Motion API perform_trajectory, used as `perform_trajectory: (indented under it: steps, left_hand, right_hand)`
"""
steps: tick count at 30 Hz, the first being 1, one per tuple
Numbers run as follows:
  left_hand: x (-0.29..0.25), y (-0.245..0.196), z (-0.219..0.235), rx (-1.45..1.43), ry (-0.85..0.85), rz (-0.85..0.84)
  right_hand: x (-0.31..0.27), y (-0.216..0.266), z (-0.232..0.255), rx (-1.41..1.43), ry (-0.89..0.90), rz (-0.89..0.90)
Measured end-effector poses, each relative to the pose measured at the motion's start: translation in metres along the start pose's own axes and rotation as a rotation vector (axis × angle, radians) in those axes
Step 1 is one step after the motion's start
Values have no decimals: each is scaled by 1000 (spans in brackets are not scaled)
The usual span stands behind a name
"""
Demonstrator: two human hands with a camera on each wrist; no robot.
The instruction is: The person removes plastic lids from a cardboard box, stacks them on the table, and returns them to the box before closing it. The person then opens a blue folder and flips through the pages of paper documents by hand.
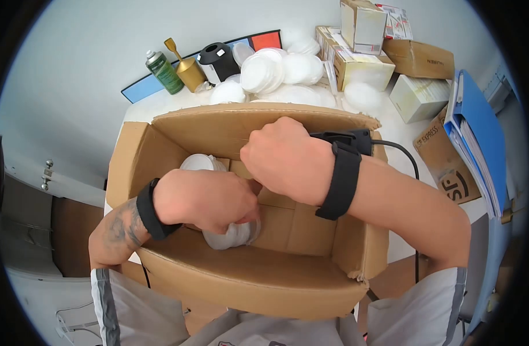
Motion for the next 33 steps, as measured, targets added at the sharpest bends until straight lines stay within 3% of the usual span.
perform_trajectory:
  steps: [2, 4, 6, 8, 9, 10, 11, 12, 13, 14, 16, 18, 20, 21, 22, 24, 28, 33]
  left_hand:
    - [1, -2, 9, 5, 46, 40]
    - [0, -4, 26, 48, 235, 171]
    - [-9, 0, 44, -52, 238, 235]
    - [-22, 4, 66, -274, -22, 57]
    - [-30, 10, 73, -270, -18, 53]
    - [-38, 16, 86, -390, -207, -16]
    - [-46, 20, 97, -510, -398, -85]
    - [-55, 23, 106, -752, -572, 0]
    - [-58, 26, 108, -883, -921, -16]
    - [-62, 39, 121, -935, -1050, 114]
    - [-53, 42, 123, -663, -1392, 304]
    - [-39, 49, 109, -49, -1467, 372]
    - [-37, 45, 104, -36, -1228, 470]
    - [-37, 43, 104, -166, -1134, 532]
    - [-42, 38, 105, -158, -1131, 538]
    - [-45, 31, 100, -274, -858, 472]
    - [-37, 35, 71, -52, -317, 405]
    - [-24, 35, 45, 196, -141, 543]
  right_hand:
    - [0, 0, -3, 16, 21, 23]
    - [2, 0, -6, 1, 55, 0]
    - [3, 1, -11, 23, 270, -27]
    - [5, 5, -18, 21, 299, -66]
    - [4, 5, -24, 13, 334, -93]
    - [0, 1, -37, 12, 332, -97]
    - [-7, 0, -49, 145, 125, 24]
    - [-15, -1, -56, 276, -82, 145]
    - [-23, 2, -57, -114, -277, 260]
    - [-16, 6, -42, -113, -277, 261]
    - [-1, 9, -28, 29, 315, 85]
    - [5, 12, -27, 90, 400, 64]
    - [10, 16, -27, 183, 374, 0]
    - [12, 16, -28, 186, 366, 6]
    - [13, 19, -28, 227, 408, 30]
    - [16, 22, -27, 265, 441, 53]
    - [17, 36, -40, 356, 425, 174]
    - [24, 41, -38, 396, 535, 224]
Point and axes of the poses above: each hand's wrist, its own x-axis towards the middle knuckle, its own z-axis out of the back of the hand, y = z × x, the point moved 3 cm from there along x, towards the middle knuckle, and after that the axes turned 10 degrees about -y, right-handed, at the moved point
